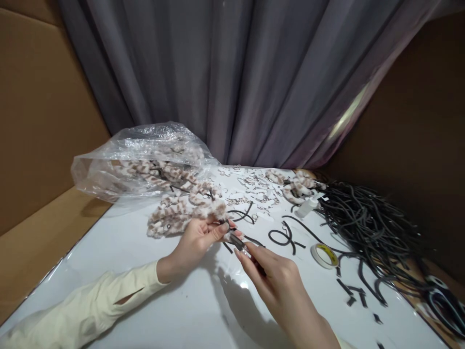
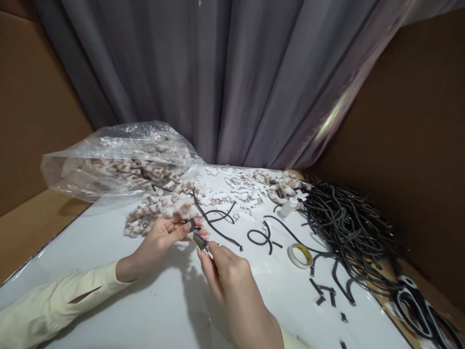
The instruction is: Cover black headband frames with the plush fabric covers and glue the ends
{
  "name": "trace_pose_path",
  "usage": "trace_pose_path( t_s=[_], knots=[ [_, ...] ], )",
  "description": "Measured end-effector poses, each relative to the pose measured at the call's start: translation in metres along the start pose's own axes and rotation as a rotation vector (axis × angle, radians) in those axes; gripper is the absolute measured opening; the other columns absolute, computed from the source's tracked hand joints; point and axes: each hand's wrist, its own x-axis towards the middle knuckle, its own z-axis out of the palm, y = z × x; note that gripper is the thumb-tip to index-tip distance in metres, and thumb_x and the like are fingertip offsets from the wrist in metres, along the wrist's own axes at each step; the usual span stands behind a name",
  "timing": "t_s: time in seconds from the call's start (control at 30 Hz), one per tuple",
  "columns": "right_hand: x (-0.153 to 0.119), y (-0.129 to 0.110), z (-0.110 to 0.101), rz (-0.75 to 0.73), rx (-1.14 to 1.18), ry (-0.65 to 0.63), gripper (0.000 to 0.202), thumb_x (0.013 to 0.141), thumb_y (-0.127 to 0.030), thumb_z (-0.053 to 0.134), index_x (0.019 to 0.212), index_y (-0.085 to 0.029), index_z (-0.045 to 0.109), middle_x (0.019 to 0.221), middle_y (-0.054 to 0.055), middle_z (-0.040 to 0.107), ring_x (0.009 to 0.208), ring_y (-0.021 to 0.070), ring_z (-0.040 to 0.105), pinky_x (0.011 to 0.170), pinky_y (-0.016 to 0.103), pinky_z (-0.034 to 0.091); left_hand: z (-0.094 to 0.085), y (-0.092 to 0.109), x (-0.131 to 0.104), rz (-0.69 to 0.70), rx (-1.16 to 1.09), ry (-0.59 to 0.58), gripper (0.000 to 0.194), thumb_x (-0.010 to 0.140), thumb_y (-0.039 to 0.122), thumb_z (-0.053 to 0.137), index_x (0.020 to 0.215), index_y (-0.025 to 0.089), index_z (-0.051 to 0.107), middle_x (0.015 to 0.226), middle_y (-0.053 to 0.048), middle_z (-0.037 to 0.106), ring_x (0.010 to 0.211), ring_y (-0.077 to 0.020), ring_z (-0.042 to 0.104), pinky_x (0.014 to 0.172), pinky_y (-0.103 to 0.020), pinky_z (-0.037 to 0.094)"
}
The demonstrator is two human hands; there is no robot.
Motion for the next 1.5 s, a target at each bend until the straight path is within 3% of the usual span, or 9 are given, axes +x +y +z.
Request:
trace_pose_path(
  t_s=[0.27,0.63,1.13,1.5],
  knots=[
    [0.003,-0.004,-0.017,0.086,0.041,-0.060,0.022,0.088,-0.020,0.047,0.067,-0.015,0.050,0.050,-0.004,0.044,0.042,0.0059,0.036,0.042,0.017,0.028,-0.001,0.000,0.002,-0.004,-0.036,0.021,0.031,0.077,0.037,0.065,0.093,0.010,0.063,0.082,-0.010,0.072,0.081,-0.0219,0.068,0.074,-0.028,0.052],
    [0.002,0.001,-0.006,0.062,0.025,-0.020,0.014,0.089,-0.018,0.046,0.076,-0.014,0.051,0.053,-0.004,0.043,0.044,0.0056,0.037,0.044,0.017,0.028,0.000,-0.001,0.002,0.037,0.023,0.033,0.033,0.076,0.039,0.066,0.091,0.010,0.067,0.082,-0.009,0.072,0.078,-0.0193,0.068,0.072,-0.024,0.052],
    [0.001,0.000,-0.009,0.063,0.036,-0.010,0.011,0.089,-0.018,0.047,0.079,-0.015,0.052,0.055,-0.004,0.047,0.045,0.0062,0.041,0.045,0.017,0.030,0.000,-0.002,0.002,0.040,0.028,0.031,0.032,0.076,0.038,0.065,0.091,0.010,0.066,0.085,-0.009,0.072,0.081,-0.0204,0.067,0.074,-0.025,0.052],
    [0.000,0.003,-0.006,0.061,0.022,-0.022,0.015,0.089,-0.019,0.044,0.078,-0.014,0.054,0.054,-0.003,0.048,0.044,0.0066,0.040,0.045,0.018,0.030,0.002,-0.002,0.004,-0.037,-0.033,0.041,0.037,0.074,0.040,0.066,0.093,0.008,0.066,0.085,-0.011,0.072,0.080,-0.0224,0.068,0.073,-0.029,0.053]
  ],
)
